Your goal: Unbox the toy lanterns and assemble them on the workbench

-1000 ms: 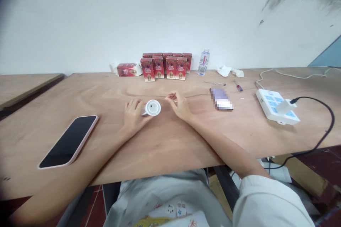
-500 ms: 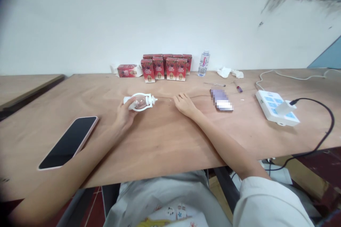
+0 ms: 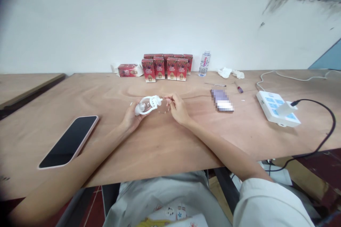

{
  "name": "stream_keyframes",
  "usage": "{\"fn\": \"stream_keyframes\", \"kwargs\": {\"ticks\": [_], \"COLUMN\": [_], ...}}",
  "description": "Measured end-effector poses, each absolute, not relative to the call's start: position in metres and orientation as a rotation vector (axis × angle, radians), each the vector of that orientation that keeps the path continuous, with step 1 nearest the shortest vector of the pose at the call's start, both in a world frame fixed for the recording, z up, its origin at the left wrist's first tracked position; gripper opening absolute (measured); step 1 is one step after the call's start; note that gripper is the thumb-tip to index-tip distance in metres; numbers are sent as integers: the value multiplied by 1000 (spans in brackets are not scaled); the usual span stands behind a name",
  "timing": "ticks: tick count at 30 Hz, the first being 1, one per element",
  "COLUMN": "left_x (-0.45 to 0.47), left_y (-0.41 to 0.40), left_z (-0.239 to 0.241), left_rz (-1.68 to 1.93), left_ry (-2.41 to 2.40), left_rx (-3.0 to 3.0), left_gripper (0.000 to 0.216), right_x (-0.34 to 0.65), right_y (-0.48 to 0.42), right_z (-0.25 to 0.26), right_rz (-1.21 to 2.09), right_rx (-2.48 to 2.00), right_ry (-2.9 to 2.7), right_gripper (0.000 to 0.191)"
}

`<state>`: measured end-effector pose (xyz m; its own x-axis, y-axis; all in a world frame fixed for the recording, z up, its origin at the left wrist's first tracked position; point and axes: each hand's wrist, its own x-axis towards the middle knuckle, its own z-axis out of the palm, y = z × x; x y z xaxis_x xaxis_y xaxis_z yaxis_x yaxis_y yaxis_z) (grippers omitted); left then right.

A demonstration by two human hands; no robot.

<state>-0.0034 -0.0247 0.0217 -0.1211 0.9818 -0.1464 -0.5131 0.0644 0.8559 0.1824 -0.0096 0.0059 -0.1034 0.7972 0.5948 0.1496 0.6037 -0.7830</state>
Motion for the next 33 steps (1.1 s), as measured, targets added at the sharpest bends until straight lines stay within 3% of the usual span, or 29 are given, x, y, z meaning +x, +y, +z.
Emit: {"fn": "stream_keyframes", "kwargs": {"ticks": [15, 25, 33], "left_x": [4, 5, 6], "left_y": [-32, -35, -37], "left_z": [23, 27, 30], "left_rz": [1345, 1211, 1211], "left_ry": [921, 921, 929], "left_rx": [701, 588, 578], "left_gripper": [17, 21, 23], "right_x": [178, 178, 181], "right_y": [-10, -9, -8], "right_z": [-5, -8, -7], "right_rz": [476, -85, -81], "right_rx": [-924, -879, -831], "right_ry": [-1590, -1697, -1779], "right_gripper": [20, 18, 16]}}
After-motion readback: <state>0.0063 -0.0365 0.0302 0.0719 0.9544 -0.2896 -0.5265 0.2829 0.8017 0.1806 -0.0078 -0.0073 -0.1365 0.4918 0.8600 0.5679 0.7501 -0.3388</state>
